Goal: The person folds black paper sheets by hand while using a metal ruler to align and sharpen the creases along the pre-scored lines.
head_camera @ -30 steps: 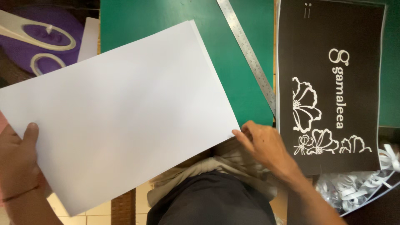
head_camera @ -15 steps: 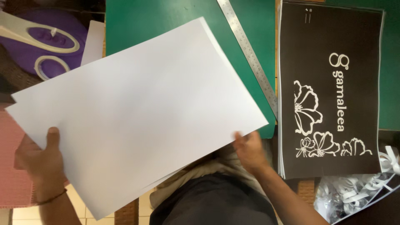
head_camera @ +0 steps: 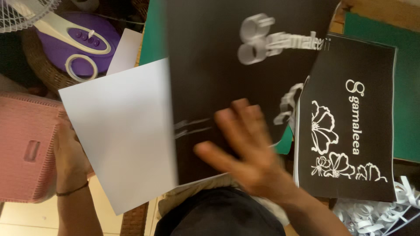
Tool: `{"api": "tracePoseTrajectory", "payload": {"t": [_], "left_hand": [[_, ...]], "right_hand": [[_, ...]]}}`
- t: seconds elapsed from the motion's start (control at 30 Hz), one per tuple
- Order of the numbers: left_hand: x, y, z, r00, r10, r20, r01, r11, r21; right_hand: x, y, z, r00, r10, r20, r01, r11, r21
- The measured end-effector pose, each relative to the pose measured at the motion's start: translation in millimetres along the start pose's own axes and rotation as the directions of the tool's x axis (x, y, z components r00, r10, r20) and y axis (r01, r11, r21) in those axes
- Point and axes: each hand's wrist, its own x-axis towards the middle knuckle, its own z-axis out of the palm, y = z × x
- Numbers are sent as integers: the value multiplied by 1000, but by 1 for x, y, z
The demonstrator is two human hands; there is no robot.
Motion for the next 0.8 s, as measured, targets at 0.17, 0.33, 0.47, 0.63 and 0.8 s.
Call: {"api": "tracePoseTrajectory", "payload": {"t": [0.17, 0.33, 0.47, 0.63, 0.8], "left_hand": [[-12, 15, 6, 996, 58, -66, -56, 998, 26], [-23, 16, 2, 998, 57, -34, -56, 998, 28], [-17, 7, -7, 997, 75, -28, -73, 996, 49], [-9, 8, -16, 999, 33, -32, -30, 997, 76], [-38, 33, -44, 967, -245, 76, 209, 925, 317]], "right_hand": [[12, -47, 97, 959, -192, 207, 158, 972, 172], [-8, -77, 119, 945, -244, 220, 120, 880, 460], [-68, -62, 111, 803, -140, 579, -476, 433, 765], [-110, -36, 126, 537, 138, 832, -661, -544, 516], [-88, 12, 123, 443, 653, 615, -345, -509, 789]]}}
